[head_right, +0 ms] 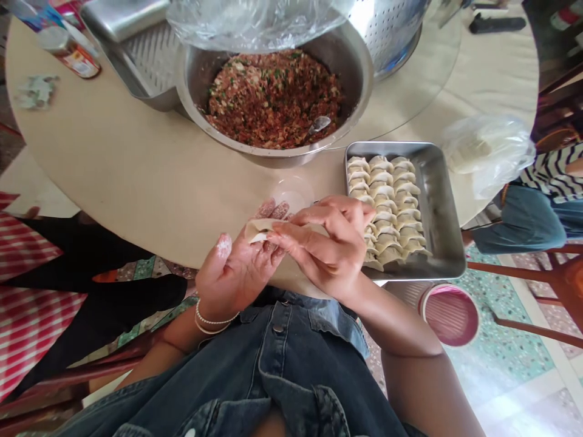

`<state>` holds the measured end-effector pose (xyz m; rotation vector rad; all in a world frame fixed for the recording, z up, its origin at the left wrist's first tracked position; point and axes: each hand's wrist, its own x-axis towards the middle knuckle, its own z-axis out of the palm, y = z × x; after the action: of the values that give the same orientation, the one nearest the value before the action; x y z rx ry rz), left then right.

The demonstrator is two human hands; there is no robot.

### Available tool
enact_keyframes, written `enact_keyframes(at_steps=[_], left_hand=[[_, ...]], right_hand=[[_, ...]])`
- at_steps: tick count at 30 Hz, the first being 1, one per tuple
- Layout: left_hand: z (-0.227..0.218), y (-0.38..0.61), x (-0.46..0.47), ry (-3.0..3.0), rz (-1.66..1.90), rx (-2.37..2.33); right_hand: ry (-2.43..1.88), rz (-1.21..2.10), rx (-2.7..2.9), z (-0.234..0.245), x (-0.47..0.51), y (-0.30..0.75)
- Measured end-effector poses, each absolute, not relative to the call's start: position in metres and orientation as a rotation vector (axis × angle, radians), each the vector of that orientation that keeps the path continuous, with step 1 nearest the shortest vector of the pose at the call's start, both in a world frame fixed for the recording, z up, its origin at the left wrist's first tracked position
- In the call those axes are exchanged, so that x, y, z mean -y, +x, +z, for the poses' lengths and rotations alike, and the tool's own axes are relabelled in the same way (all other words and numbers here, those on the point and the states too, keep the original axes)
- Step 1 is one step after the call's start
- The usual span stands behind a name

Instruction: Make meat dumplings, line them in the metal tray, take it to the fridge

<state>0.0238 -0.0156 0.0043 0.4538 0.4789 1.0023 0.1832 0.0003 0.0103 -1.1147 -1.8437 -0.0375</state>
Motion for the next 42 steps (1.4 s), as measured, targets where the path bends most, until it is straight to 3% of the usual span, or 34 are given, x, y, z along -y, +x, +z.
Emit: enact_keyframes(at_steps=[9, 17, 30, 37, 42], left_hand=[[-0.007, 0.026, 0.019, 0.705, 1.086, -0.421], [-0.027, 0.016, 0.018, 0.879, 1.041, -0.496], [-0.017, 0.033, 0.024, 0.738, 1.014, -0.489], [-0.017, 0.042, 0.029, 0.752, 1.095, -0.4], [-0.015, 0.04, 0.027, 0.768, 1.064, -0.434]], right_hand=[[-1.15, -0.364, 2.138, 0.011, 0.005, 0.183], [-1.166, -0.21, 2.051, 0.016, 0.002, 0.188], [-1.176, -0.183, 1.991, 0.017, -0.001, 0.184], [-1.119, 0.103, 1.953, 0.015, -0.003, 0.184], [-1.126, 0.11, 1.974, 0.014, -0.006, 0.185]])
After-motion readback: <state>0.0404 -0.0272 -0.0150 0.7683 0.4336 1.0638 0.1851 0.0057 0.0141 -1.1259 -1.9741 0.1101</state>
